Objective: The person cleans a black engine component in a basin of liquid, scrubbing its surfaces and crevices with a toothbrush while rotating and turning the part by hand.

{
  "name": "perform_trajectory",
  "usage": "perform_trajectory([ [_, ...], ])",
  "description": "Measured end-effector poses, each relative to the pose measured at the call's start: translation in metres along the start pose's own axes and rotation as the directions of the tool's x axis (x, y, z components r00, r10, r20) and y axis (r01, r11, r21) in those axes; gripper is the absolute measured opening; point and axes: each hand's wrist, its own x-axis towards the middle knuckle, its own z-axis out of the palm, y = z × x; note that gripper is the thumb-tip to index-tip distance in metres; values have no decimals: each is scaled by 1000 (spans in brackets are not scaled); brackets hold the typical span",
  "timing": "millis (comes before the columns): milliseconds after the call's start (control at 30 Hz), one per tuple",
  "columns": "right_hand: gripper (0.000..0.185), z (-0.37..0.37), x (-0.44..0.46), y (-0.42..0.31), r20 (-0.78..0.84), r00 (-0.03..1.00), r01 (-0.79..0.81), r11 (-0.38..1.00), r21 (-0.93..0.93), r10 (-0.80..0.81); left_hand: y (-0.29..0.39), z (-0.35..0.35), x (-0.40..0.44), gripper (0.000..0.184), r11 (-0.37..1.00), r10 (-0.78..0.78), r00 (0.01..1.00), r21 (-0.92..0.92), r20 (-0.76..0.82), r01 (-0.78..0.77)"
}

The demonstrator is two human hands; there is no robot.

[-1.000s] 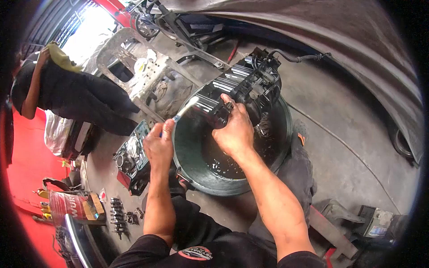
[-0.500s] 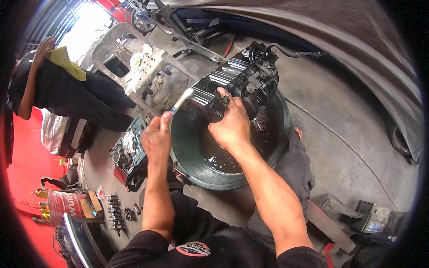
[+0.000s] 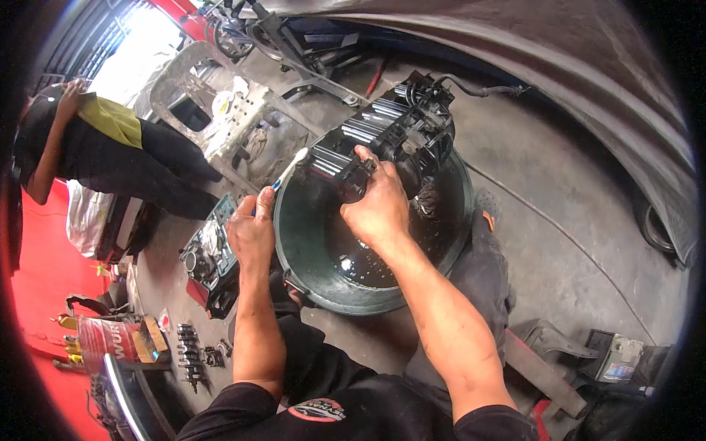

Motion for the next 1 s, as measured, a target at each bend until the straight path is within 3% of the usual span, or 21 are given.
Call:
perform_trajectory([
  [1000,81,0,0,1,-3,1000,30,998,-55,-31,-5,0,-2,53,997,48,999,-55,8,-47],
])
